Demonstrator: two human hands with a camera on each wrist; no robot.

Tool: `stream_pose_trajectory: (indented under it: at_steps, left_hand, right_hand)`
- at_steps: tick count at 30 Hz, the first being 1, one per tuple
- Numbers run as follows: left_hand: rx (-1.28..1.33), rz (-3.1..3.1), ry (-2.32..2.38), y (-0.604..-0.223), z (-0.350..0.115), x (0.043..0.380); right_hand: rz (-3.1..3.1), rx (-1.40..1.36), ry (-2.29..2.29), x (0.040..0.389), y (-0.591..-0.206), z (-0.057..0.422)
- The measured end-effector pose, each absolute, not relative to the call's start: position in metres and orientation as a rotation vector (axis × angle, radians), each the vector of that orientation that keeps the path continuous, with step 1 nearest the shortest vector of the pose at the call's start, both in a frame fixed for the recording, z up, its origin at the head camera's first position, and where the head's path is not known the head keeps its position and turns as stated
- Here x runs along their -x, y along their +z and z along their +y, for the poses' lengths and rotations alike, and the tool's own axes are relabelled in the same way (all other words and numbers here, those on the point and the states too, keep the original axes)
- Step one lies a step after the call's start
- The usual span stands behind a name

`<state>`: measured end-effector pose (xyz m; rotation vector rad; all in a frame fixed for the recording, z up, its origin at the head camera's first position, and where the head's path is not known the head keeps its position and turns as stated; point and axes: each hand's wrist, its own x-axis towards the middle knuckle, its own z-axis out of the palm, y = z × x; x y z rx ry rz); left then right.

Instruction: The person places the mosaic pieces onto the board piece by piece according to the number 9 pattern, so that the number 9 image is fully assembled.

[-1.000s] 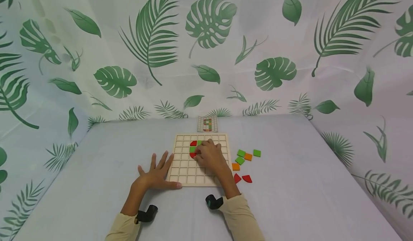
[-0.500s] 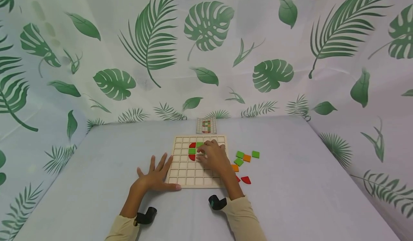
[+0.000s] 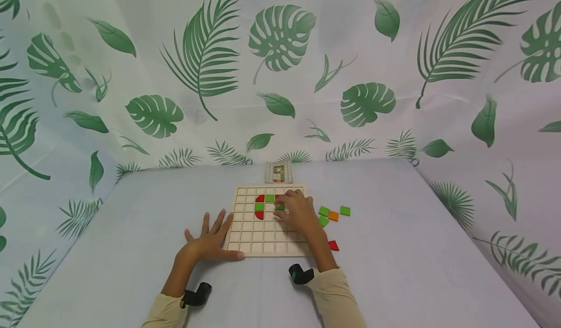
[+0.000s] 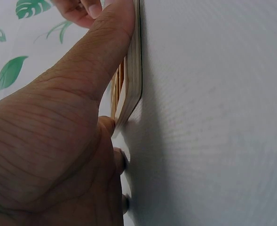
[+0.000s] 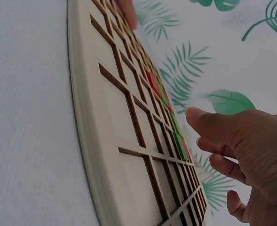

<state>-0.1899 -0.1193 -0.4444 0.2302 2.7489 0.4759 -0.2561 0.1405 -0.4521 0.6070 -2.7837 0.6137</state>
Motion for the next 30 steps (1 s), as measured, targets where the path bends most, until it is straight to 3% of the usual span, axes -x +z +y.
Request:
stream_pose_trajectory:
  at_steps: [30]
  left_hand:
    - [-0.227,2.751,0.486,-0.445,-0.119,0.189]
  right_hand:
    - [-2.826,-0.456,0.67,0.256,-0.454,0.19]
